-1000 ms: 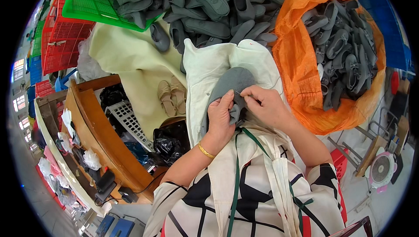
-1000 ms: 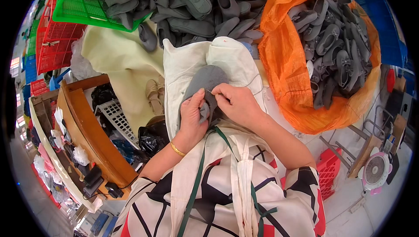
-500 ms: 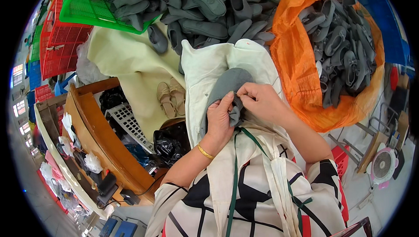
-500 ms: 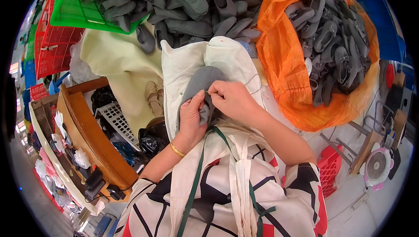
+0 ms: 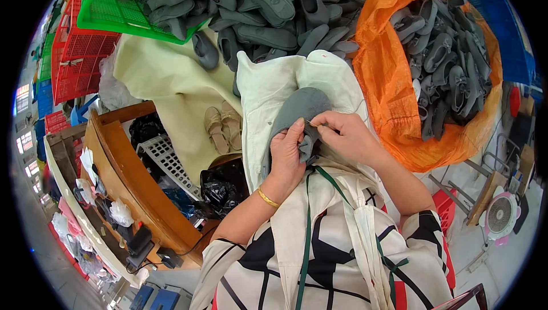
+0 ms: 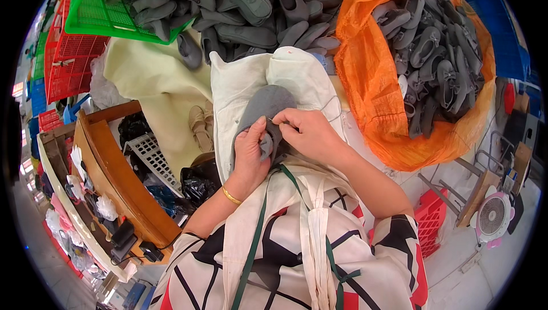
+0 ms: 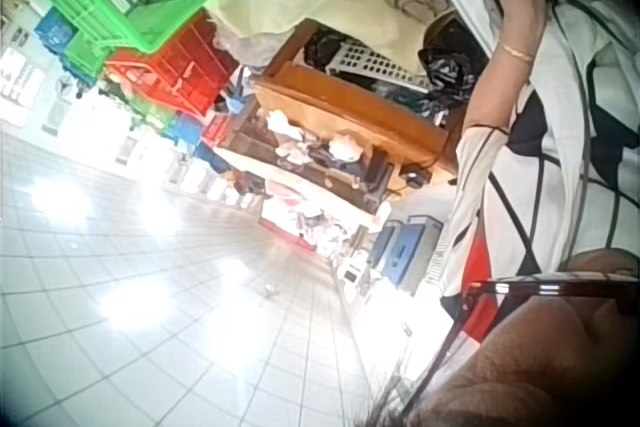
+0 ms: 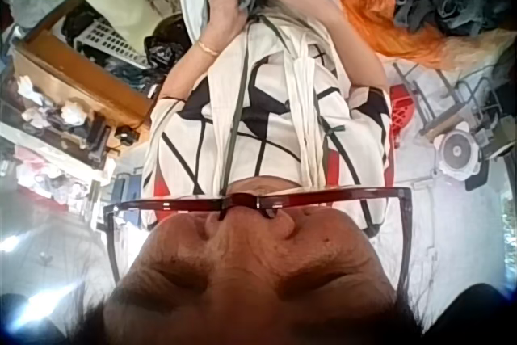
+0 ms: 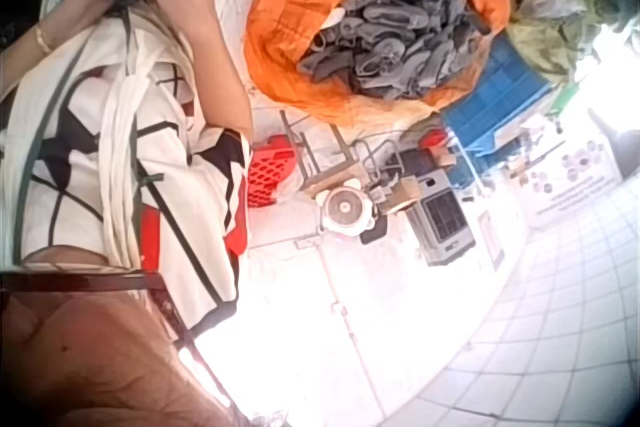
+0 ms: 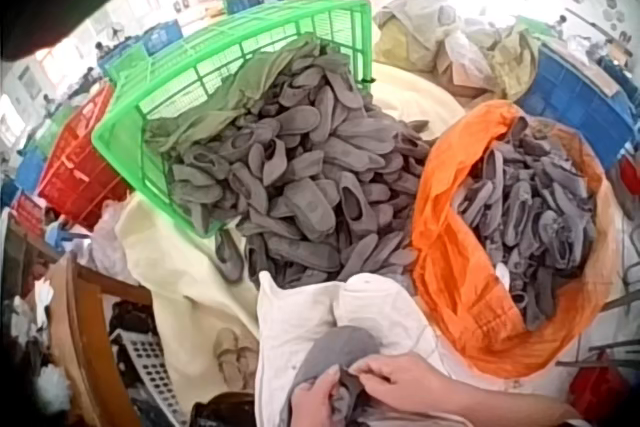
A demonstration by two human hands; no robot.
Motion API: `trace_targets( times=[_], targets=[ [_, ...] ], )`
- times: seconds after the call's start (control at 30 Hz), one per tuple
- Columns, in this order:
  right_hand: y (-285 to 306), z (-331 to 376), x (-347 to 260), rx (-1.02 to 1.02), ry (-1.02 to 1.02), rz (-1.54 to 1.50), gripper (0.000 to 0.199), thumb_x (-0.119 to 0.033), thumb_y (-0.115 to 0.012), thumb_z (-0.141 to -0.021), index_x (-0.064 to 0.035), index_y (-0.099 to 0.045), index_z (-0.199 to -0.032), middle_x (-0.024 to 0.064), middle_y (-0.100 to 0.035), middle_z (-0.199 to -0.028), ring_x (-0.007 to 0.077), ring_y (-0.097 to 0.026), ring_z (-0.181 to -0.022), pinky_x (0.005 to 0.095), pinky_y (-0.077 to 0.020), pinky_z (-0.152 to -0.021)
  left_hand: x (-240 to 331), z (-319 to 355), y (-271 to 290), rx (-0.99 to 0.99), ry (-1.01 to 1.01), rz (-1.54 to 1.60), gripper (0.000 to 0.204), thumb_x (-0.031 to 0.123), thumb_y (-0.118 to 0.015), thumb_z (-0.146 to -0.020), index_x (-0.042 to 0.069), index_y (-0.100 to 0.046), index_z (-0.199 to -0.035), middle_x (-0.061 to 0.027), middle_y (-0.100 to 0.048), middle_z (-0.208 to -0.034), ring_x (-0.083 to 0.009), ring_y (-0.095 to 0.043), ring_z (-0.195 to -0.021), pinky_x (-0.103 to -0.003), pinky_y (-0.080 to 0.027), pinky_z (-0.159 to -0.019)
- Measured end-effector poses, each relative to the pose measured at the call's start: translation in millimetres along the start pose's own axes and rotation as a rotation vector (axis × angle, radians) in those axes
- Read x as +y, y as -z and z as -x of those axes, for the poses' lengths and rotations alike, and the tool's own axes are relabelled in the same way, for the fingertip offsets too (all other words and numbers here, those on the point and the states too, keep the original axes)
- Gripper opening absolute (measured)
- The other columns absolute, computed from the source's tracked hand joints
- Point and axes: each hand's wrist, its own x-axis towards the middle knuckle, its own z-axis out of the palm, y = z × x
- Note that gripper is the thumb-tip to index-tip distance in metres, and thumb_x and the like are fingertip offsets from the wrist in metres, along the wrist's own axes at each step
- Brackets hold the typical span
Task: The person is sewing a grey slipper using a needle and thread. They repeatedly pull the thread through the fabric of the slipper's upper part to secure it. The person works on a single slipper throughout the clip, manipulating the needle and thread with both hands.
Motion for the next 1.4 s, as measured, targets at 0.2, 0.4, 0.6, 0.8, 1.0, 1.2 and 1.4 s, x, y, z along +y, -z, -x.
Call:
trace_targets(
  times=[0.2,0.4,0.6,0.8,1.0,1.2,1.4],
  targets=[
    [-1,-5,8,0.01,0.053,0.01,0.019,-0.01,-0.059,-0.089,0.0016,-0.067,-0.102,0.0164,-0.069,-0.085,0.0216,-0.064,-0.071,0.0316,-0.0507,-0.068,-1,1,-2,0.007,0.004,-0.001,0.02,0.019,-0.077,-0.089,0.009,-0.061,-0.082,0.0031,-0.057,-0.074,-0.0065,-0.049,-0.065,-0.022,-0.042,-0.061],
    [-4,-14,0,-0.023,-0.027,0.055,0.018,-0.011,-0.058,-0.089,0.0013,-0.066,-0.1,0.0168,-0.068,-0.082,0.0245,-0.064,-0.071,0.0339,-0.0504,-0.067,0,4,-5,0.029,-0.011,-0.031,0.02,0.019,-0.076,-0.089,0.008,-0.061,-0.083,0.0026,-0.058,-0.075,-0.0067,-0.05,-0.066,-0.022,-0.042,-0.062],
    [-10,-12,23,0.023,0.074,-0.038,0.014,-0.009,-0.059,-0.092,-0.0004,-0.065,-0.101,0.0118,-0.066,-0.08,0.0174,-0.058,-0.067,0.0313,-0.0484,-0.065,-2,-3,1,0.029,-0.036,-0.022,0.025,0.021,-0.076,-0.09,0.011,-0.058,-0.075,0.0024,-0.056,-0.071,-0.0074,-0.048,-0.063,-0.023,-0.04,-0.059],
    [-11,-9,29,0.028,0.116,-0.069,0.014,-0.009,-0.059,-0.093,-0.0024,-0.065,-0.104,0.0085,-0.066,-0.083,0.0144,-0.057,-0.069,0.0286,-0.0482,-0.066,0,-3,2,-0.02,-0.007,0.032,0.028,0.021,-0.075,-0.09,0.013,-0.056,-0.072,0.003,-0.054,-0.068,-0.0081,-0.047,-0.061,-0.024,-0.039,-0.058],
    [-10,-9,31,0.02,0.136,-0.052,0.015,-0.01,-0.06,-0.093,-0.0043,-0.065,-0.107,0.0086,-0.067,-0.085,0.0153,-0.059,-0.07,0.0287,-0.049,-0.068,3,-2,0,-0.01,0.006,0.022,0.027,0.02,-0.074,-0.09,0.013,-0.056,-0.071,0.0026,-0.054,-0.068,-0.0085,-0.047,-0.06,-0.025,-0.04,-0.058],
    [-16,-8,32,0.048,0.154,0.0,0.013,-0.01,-0.06,-0.094,-0.0054,-0.062,-0.106,0.0109,-0.066,-0.084,0.0215,-0.063,-0.072,0.0315,-0.0499,-0.068,4,-3,2,-0.048,0.005,0.016,0.028,0.021,-0.073,-0.09,0.013,-0.056,-0.07,0.0023,-0.055,-0.067,-0.0084,-0.047,-0.06,-0.024,-0.04,-0.058],
    [-22,-15,1,0.1,0.029,-0.049,0.006,-0.01,-0.055,-0.097,-0.0047,-0.054,-0.096,0.0141,-0.064,-0.081,0.0299,-0.064,-0.071,0.0378,-0.0488,-0.064,-4,-6,5,-0.049,-0.033,-0.039,0.027,0.019,-0.073,-0.092,0.012,-0.057,-0.071,0.0023,-0.055,-0.07,-0.0078,-0.047,-0.061,-0.024,-0.039,-0.059]
  ],
)
